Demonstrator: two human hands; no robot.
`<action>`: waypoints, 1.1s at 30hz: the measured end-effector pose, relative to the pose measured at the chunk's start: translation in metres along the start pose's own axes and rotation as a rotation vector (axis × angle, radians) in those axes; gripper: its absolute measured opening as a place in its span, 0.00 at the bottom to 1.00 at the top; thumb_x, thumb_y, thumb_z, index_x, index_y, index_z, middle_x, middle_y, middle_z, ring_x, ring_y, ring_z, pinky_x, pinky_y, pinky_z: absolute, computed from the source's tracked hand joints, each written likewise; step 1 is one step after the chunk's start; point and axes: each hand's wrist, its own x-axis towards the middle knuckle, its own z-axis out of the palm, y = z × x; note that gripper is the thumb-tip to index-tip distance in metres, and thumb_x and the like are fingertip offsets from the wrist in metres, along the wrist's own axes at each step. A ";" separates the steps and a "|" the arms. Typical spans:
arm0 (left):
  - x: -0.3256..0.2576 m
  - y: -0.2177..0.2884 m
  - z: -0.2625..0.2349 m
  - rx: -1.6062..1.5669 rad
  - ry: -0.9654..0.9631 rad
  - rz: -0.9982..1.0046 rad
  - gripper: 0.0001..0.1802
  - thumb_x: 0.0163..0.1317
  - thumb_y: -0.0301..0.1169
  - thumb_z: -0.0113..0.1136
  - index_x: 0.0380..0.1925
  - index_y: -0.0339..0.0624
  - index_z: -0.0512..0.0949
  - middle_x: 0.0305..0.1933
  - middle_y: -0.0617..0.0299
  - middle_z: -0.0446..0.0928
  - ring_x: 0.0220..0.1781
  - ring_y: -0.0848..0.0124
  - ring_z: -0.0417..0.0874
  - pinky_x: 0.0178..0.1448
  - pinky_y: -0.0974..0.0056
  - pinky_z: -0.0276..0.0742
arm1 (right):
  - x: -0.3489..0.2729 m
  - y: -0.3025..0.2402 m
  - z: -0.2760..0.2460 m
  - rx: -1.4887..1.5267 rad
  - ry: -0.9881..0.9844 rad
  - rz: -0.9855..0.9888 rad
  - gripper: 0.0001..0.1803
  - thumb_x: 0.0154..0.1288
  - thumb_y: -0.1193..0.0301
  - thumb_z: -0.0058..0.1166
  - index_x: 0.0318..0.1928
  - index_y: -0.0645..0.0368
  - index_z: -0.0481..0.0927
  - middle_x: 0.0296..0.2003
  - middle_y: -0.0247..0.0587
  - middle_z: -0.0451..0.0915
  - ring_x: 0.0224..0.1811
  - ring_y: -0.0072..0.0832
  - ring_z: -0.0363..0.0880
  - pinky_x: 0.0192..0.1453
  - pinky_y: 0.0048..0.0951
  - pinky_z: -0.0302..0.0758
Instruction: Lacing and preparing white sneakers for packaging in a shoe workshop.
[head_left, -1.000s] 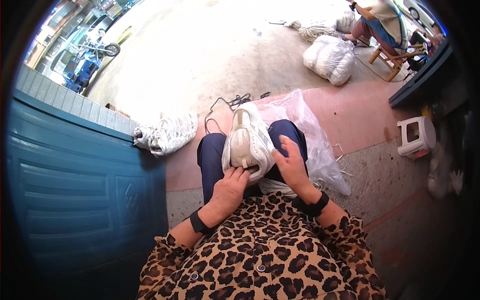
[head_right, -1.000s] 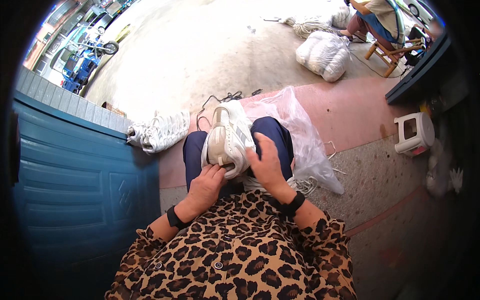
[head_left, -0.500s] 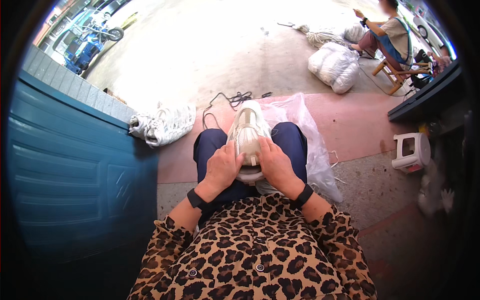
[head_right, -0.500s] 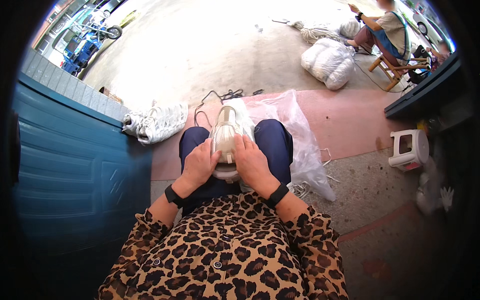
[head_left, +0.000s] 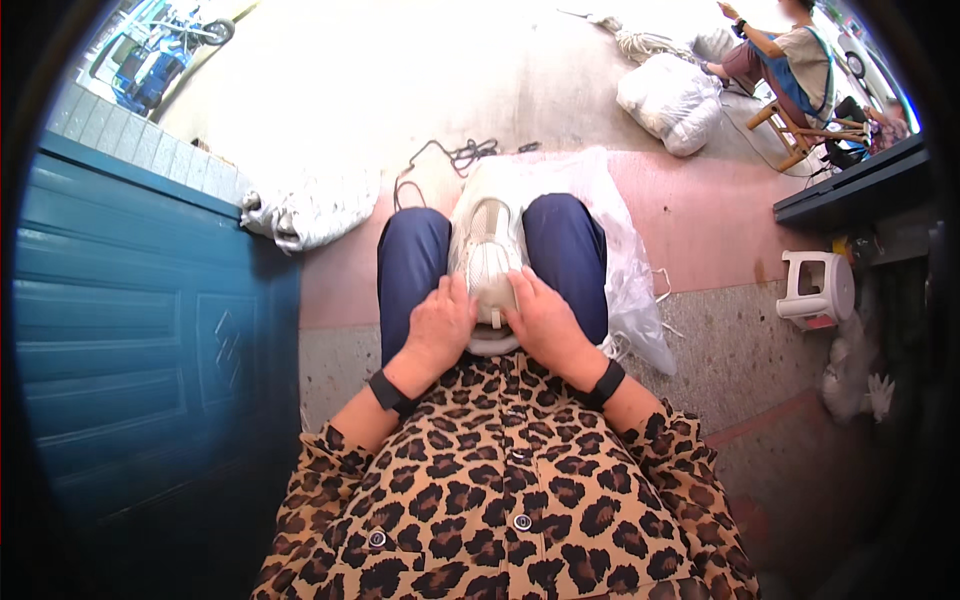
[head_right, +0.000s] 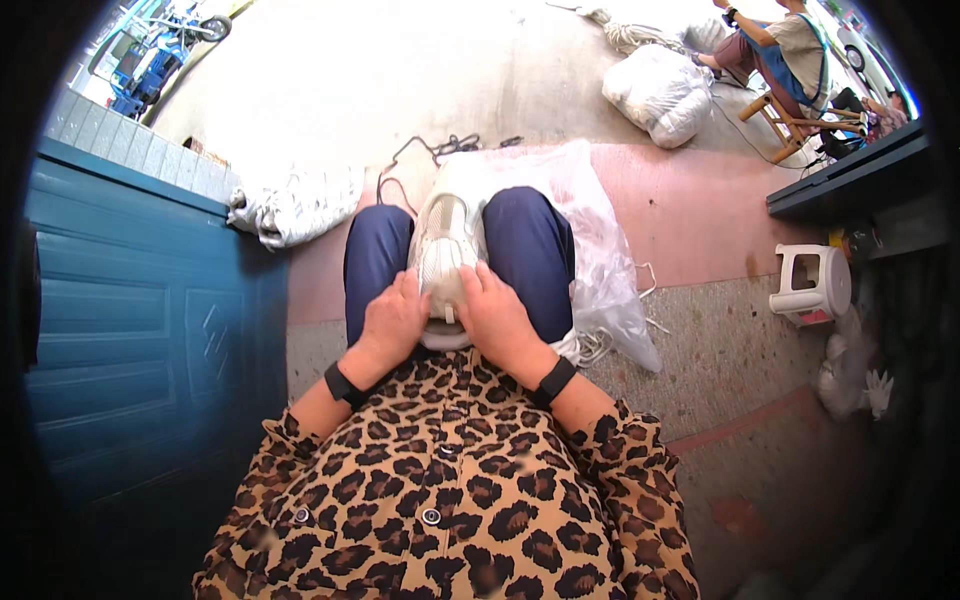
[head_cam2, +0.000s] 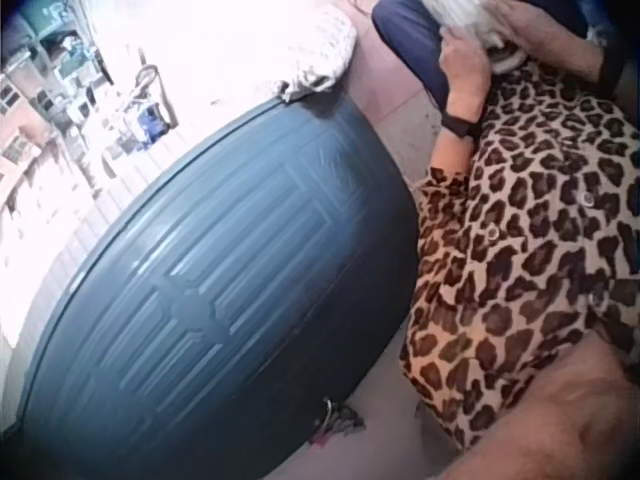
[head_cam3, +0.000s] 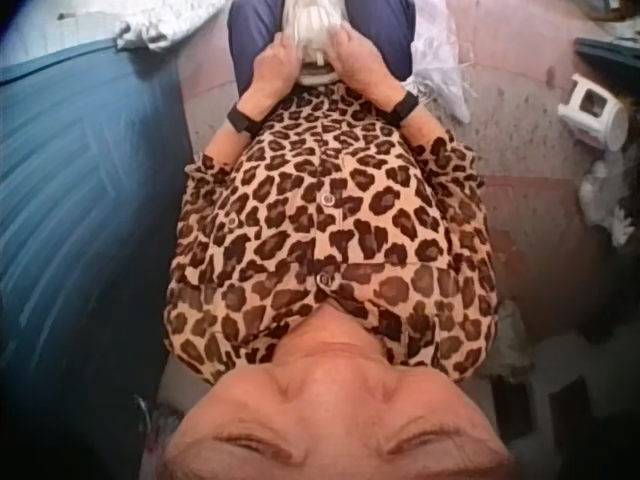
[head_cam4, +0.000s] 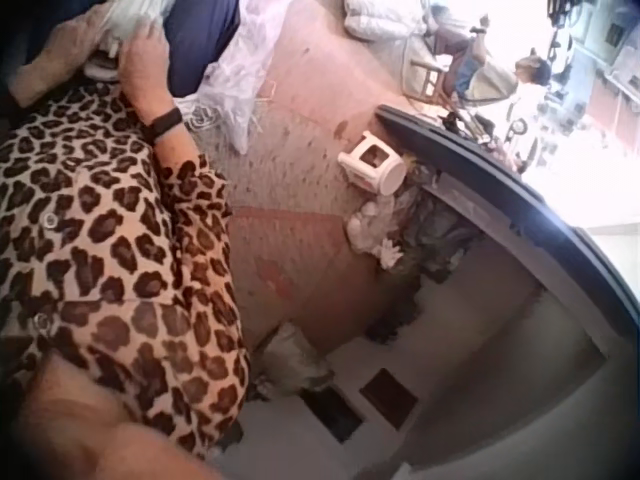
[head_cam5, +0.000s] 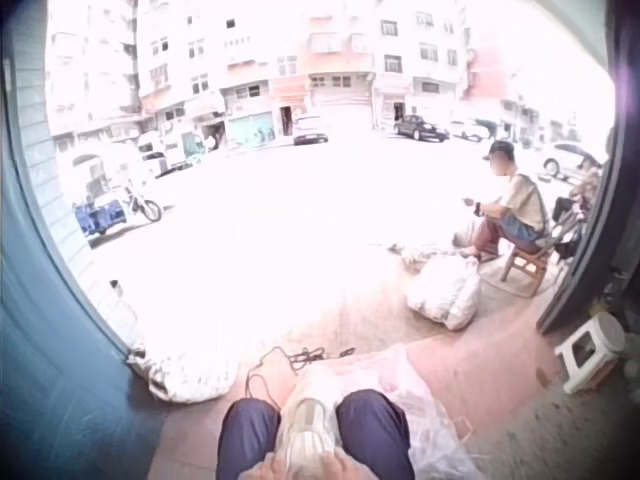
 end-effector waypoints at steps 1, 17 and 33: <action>-0.001 0.000 -0.005 -0.054 -0.019 -0.005 0.21 0.56 0.33 0.54 0.45 0.30 0.64 0.38 0.46 0.72 0.36 0.51 0.77 0.37 0.56 0.75 | 0.000 0.002 -0.006 0.051 -0.006 -0.019 0.20 0.55 0.74 0.49 0.50 0.67 0.66 0.46 0.60 0.70 0.48 0.49 0.71 0.51 0.40 0.69; 0.011 0.051 -0.003 -0.366 -0.134 0.322 0.06 0.57 0.27 0.53 0.32 0.37 0.76 0.29 0.52 0.76 0.32 0.55 0.78 0.36 0.59 0.74 | -0.047 0.019 -0.040 -0.393 -0.221 -0.136 0.02 0.50 0.70 0.56 0.26 0.53 0.78 0.28 0.32 0.70 0.36 0.30 0.68 0.41 0.32 0.62; 0.077 0.070 -0.146 -1.492 -0.522 0.234 0.11 0.67 0.34 0.45 0.39 0.36 0.69 0.22 0.65 0.73 0.23 0.79 0.73 0.30 0.75 0.70 | 0.053 -0.053 -0.201 0.695 0.137 0.121 0.06 0.64 0.72 0.48 0.32 0.62 0.72 0.22 0.24 0.68 0.23 0.09 0.62 0.24 0.13 0.59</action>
